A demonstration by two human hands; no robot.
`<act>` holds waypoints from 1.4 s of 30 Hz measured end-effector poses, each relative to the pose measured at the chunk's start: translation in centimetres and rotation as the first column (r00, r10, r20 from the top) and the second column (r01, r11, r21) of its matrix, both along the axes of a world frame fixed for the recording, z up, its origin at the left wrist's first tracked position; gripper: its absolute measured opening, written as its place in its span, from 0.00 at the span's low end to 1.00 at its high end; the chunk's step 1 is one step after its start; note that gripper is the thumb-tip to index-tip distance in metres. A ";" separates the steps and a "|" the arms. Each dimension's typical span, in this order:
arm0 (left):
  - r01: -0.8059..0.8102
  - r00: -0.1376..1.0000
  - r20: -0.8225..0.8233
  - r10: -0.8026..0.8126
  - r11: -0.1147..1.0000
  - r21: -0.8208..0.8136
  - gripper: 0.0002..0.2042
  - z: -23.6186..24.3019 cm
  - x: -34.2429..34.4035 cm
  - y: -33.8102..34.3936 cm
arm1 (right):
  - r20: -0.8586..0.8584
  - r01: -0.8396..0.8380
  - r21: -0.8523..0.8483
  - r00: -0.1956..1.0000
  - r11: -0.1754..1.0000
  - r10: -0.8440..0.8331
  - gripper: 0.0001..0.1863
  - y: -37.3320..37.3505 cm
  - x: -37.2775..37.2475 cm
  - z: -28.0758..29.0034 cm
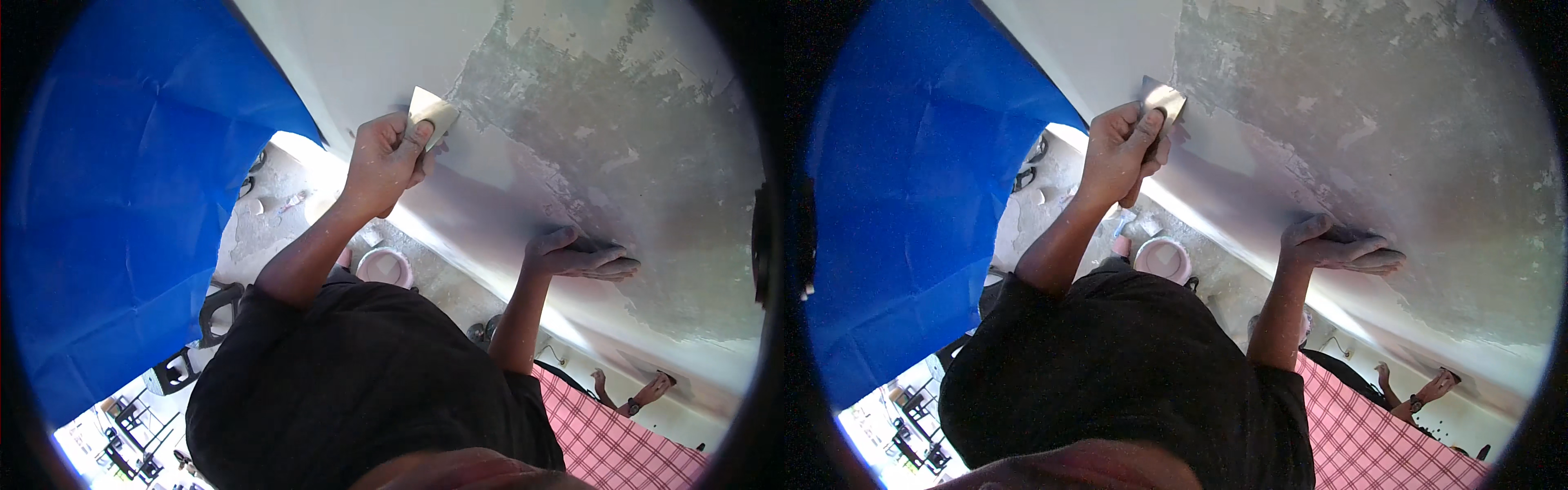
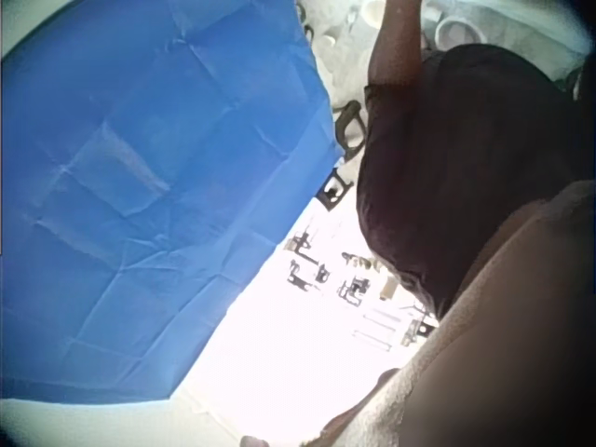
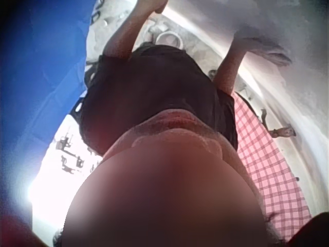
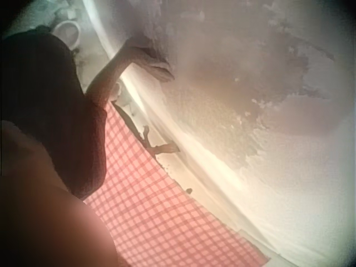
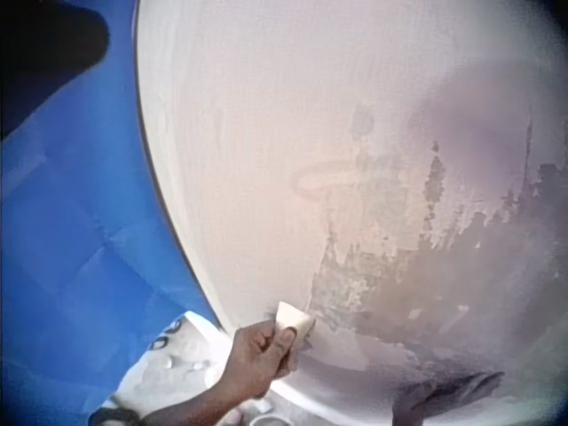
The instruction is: The recorder is patching a wall using a putty knife and joint compound.
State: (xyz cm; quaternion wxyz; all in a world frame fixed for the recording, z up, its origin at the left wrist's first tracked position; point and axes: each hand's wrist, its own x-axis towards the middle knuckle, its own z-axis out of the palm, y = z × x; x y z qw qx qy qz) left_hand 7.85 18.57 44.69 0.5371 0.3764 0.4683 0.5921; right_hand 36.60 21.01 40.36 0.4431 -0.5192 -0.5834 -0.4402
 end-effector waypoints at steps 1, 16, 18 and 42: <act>-0.002 1.000 0.003 0.002 1.000 -0.002 0.16 0.0 0.0 0.0 | 0.001 0.005 0.001 1.000 1.000 -0.005 0.41 0.0 0.0 -0.1; 0.005 0.998 0.066 -0.007 0.999 0.038 0.14 -1.7 -0.5 -1.0 | 0.013 0.014 0.034 1.000 0.999 -0.015 0.39 -0.3 -0.9 0.3; 0.008 0.998 0.057 -0.010 0.999 0.038 0.16 -2.3 -0.5 -1.0 | 0.024 -0.001 0.010 1.000 1.000 0.001 0.39 -0.5 -0.7 0.5; 0.047 0.999 0.019 -0.047 0.999 -0.004 0.16 0.7 -0.9 -0.8 | 0.035 -0.005 0.034 0.999 0.999 0.003 0.37 -0.5 -1.1 0.2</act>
